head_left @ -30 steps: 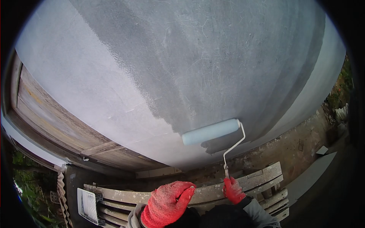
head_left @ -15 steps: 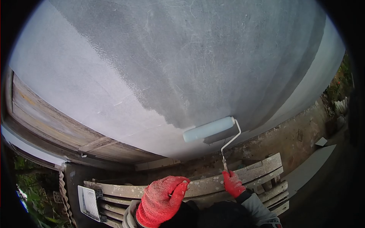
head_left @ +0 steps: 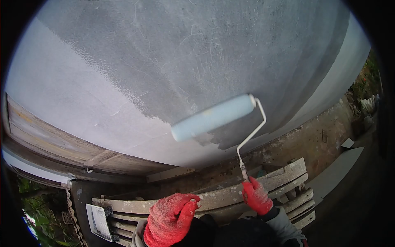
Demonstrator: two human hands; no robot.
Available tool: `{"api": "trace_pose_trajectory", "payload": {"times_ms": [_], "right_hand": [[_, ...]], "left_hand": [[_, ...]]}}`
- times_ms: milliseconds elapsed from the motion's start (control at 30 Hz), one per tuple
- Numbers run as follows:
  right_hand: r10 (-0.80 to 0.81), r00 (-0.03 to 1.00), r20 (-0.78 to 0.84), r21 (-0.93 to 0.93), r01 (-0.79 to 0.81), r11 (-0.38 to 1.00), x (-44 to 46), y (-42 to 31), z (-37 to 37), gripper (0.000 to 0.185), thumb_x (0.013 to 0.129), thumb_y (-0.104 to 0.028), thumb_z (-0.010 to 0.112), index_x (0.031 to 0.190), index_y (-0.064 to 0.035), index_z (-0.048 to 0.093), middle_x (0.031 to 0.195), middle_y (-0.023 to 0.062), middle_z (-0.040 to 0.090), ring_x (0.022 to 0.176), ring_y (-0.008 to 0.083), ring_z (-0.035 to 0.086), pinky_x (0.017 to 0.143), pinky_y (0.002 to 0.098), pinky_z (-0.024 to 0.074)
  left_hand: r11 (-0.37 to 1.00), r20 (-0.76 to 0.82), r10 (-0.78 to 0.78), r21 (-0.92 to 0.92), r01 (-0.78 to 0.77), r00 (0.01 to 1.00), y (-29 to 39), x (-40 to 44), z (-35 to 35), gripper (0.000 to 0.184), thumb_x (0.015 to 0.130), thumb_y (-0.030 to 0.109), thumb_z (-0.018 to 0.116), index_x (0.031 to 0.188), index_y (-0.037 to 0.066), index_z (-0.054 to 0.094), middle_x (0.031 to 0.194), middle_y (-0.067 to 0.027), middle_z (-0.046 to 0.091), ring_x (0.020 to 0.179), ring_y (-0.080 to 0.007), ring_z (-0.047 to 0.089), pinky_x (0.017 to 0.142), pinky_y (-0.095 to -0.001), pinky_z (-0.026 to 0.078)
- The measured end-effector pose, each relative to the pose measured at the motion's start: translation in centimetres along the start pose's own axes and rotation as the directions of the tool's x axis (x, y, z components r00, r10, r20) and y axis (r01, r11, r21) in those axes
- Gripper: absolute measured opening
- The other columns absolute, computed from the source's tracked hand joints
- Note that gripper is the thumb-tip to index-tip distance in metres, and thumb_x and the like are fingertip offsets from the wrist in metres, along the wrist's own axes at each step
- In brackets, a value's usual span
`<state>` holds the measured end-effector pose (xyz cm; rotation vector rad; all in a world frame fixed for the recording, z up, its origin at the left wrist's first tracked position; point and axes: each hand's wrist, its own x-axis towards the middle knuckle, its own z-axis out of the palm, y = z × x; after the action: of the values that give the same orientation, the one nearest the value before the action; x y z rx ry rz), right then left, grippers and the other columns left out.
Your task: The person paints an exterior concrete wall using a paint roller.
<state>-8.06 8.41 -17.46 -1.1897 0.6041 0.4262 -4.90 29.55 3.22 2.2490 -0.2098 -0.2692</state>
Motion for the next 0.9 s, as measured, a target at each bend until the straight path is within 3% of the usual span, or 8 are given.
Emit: {"api": "trace_pose_trajectory", "payload": {"times_ms": [67, 200, 300, 367, 467, 600, 700, 900], "right_hand": [[-0.210, 0.977, 0.020, -0.140, 0.211, 0.967, -0.2, -2.0, 0.7, 0.024, 0.093, -0.027, 0.053, 0.094, -0.0041, 0.057, 0.061, 0.0009, 0.051, 0.053, 0.0095, 0.050, 0.049, 0.0288, 0.0398], [-0.262, 0.965, 0.021, -0.178, 0.261, 0.949, 1.8, 0.2, 0.2, 0.028, 0.092, -0.029, 0.054, 0.095, -0.0015, 0.058, 0.062, 0.0016, 0.052, 0.056, 0.0114, 0.052, 0.052, 0.0293, 0.0403], [-0.195, 0.971, -0.141, -0.279, 0.150, 0.948, 3.8, 5.4, -1.3, 0.032, 0.091, -0.034, 0.056, 0.099, -0.0031, 0.059, 0.063, 0.0023, 0.052, 0.054, 0.0139, 0.052, 0.052, 0.0299, 0.0410], [0.080, 0.985, -0.152, -0.103, -0.096, 0.990, 4.2, 6.4, -1.7, 0.025, 0.092, -0.036, 0.053, 0.084, -0.0126, 0.051, 0.058, -0.0029, 0.044, 0.044, 0.0090, 0.042, 0.041, 0.0270, 0.0354], [0.236, 0.970, -0.062, 0.117, -0.228, 0.967, 5.9, 7.0, -1.6, 0.028, 0.090, -0.040, 0.055, 0.080, -0.0142, 0.048, 0.056, -0.0022, 0.043, 0.042, 0.0103, 0.040, 0.039, 0.0284, 0.0343], [0.242, 0.967, -0.077, 0.108, -0.233, 0.967, 6.0, 6.5, -1.2, 0.029, 0.090, -0.040, 0.055, 0.079, -0.0142, 0.047, 0.056, -0.0014, 0.043, 0.042, 0.0108, 0.041, 0.039, 0.0288, 0.0340], [0.232, 0.972, -0.046, 0.148, -0.223, 0.964, 2.4, 4.4, -1.6, 0.026, 0.091, -0.038, 0.054, 0.081, -0.0146, 0.048, 0.057, -0.0015, 0.044, 0.042, 0.0106, 0.041, 0.040, 0.0278, 0.0338], [-0.051, 0.999, 0.003, -0.019, 0.051, 0.999, -0.5, -0.5, -0.9, 0.023, 0.093, -0.033, 0.053, 0.090, -0.0097, 0.053, 0.060, -0.0029, 0.045, 0.049, 0.0082, 0.044, 0.045, 0.0263, 0.0369]], "left_hand": [[1.000, -0.009, -0.025, -0.002, 0.025, 1.000, -0.1, -0.1, 0.0, 0.028, 0.092, 0.021, 0.051, 0.093, -0.003, 0.066, 0.073, -0.0108, 0.067, 0.062, -0.0171, 0.062, 0.061, -0.0279, 0.049], [1.000, -0.058, 0.021, -0.001, -0.021, 0.998, -0.3, -0.3, -0.2, 0.028, 0.093, 0.021, 0.050, 0.093, -0.003, 0.066, 0.073, -0.0108, 0.067, 0.062, -0.0161, 0.062, 0.060, -0.0274, 0.048], [1.000, -0.013, 0.002, 0.026, -0.001, 1.000, -0.7, -0.5, -0.3, 0.029, 0.093, 0.021, 0.050, 0.093, -0.003, 0.066, 0.074, -0.0107, 0.067, 0.063, -0.0167, 0.062, 0.060, -0.0277, 0.049], [0.999, 0.019, 0.027, 0.043, -0.027, 0.999, -0.6, -0.4, -0.1, 0.028, 0.094, 0.020, 0.050, 0.093, -0.003, 0.066, 0.074, -0.0108, 0.067, 0.063, -0.0175, 0.062, 0.061, -0.0280, 0.049], [0.994, 0.022, 0.071, 0.079, -0.073, 0.997, -0.3, -0.3, 0.0, 0.028, 0.094, 0.020, 0.050, 0.093, -0.002, 0.066, 0.073, -0.0108, 0.067, 0.063, -0.0181, 0.062, 0.061, -0.0281, 0.049], [0.996, -0.005, 0.051, 0.078, -0.051, 0.999, 0.2, -0.6, 0.1, 0.028, 0.094, 0.021, 0.049, 0.093, -0.002, 0.066, 0.073, -0.0110, 0.067, 0.064, -0.0180, 0.063, 0.062, -0.0278, 0.049], [0.999, -0.007, -0.013, 0.045, 0.013, 1.000, 0.3, -0.4, 0.5, 0.030, 0.094, 0.022, 0.049, 0.093, -0.003, 0.066, 0.073, -0.0112, 0.066, 0.065, -0.0183, 0.064, 0.062, -0.0278, 0.049], [0.998, 0.013, 0.019, 0.064, -0.019, 1.000, 0.0, 0.2, 0.5, 0.030, 0.094, 0.021, 0.049, 0.092, -0.003, 0.066, 0.073, -0.0116, 0.067, 0.064, -0.0172, 0.063, 0.061, -0.0278, 0.049]]}}
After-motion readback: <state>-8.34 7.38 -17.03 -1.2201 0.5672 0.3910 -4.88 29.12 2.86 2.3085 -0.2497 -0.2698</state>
